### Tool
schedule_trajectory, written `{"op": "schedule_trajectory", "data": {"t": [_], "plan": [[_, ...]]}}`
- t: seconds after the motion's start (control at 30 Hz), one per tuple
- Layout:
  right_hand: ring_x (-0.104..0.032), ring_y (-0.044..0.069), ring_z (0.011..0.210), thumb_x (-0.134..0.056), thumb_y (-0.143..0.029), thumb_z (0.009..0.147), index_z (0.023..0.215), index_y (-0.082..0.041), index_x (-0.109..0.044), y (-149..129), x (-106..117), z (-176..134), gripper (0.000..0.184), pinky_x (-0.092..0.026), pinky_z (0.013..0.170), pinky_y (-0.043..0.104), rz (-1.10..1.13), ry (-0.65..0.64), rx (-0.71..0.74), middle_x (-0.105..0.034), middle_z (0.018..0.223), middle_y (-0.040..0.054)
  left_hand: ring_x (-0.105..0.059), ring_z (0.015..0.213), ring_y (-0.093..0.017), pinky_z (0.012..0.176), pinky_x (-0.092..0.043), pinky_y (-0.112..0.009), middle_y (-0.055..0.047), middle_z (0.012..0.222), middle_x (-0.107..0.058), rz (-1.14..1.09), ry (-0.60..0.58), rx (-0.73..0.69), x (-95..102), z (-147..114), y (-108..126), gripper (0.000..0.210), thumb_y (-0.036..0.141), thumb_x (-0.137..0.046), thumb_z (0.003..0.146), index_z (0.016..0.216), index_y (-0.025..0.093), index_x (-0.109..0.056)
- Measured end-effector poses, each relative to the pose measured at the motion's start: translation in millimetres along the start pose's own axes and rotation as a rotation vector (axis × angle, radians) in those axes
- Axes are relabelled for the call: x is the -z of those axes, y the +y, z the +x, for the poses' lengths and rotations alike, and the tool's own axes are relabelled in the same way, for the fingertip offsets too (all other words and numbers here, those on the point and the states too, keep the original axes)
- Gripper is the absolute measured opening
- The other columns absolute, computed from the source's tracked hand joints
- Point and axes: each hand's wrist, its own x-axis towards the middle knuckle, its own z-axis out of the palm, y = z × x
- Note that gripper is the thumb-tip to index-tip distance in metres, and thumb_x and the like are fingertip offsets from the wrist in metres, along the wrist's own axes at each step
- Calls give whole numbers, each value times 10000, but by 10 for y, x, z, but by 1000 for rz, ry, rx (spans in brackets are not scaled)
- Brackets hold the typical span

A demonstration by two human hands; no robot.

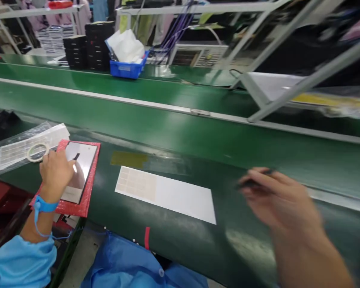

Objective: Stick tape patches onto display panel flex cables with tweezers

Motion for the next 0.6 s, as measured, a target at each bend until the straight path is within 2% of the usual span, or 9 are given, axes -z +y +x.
{"op": "schedule_trajectory", "data": {"t": [0.03,0.1,0.17,0.23,0.33,0.4,0.6], "plan": [[-576,142,494,-1057,-479,403,696,-213,-658,53,-125,61,562,-436,405,218,37,-57,-20,-661,659,60,-590,1216,-419,1017,-476,-535,-200,1181,-696,-18,27,-70,-72,-27,243,287,280,-581,976,1185,125,-703],[-628,142,532,-1027,-499,487,756,-201,-654,163,-468,190,548,-486,461,207,57,-162,34,-708,705,73,-611,1208,-349,1073,-466,-487,-170,1261,-693,-91,-7,-315,-274,-82,775,334,267,-535,1030,1294,140,-695],[-661,158,557,-1007,-501,498,786,-204,-639,283,-865,315,553,-502,464,207,53,-210,68,-719,713,54,-625,1188,-259,1060,-482,-380,-83,1299,-699,-150,-78,-505,-520,-109,1255,308,258,-531,1057,1306,222,-708],[-674,164,559,-969,-521,545,813,-212,-620,417,-1233,422,537,-526,475,222,50,-267,121,-715,703,27,-621,1165,-250,1022,-496,-365,-73,1272,-700,-179,-118,-593,-758,-96,1568,273,254,-578,1044,1273,226,-724],[-679,165,552,-930,-550,585,825,-220,-600,631,-1602,533,524,-537,491,234,44,-321,137,-714,685,14,-582,1179,-299,998,-501,-419,-110,1287,-659,-203,-137,-616,-1011,-59,1692,264,286,-690,990,1233,196,-738],[-684,167,557,-915,-552,606,826,-225,-589,756,-1698,570,511,-543,504,239,32,-340,139,-720,684,15,-552,1210,-320,1009,-495,-450,-121,1322,-623,-224,-142,-607,-1096,-55,1649,310,306,-727,970,1260,195,-732],[-694,173,593,-894,-491,693,877,-242,-594,893,-1595,563,431,-567,524,258,-29,-333,155,-729,729,2,-515,1251,-323,1039,-480,-461,-121,1346,-574,-290,-197,-602,-1136,-94,1611,364,306,-748,963,1309,200,-716]]}}
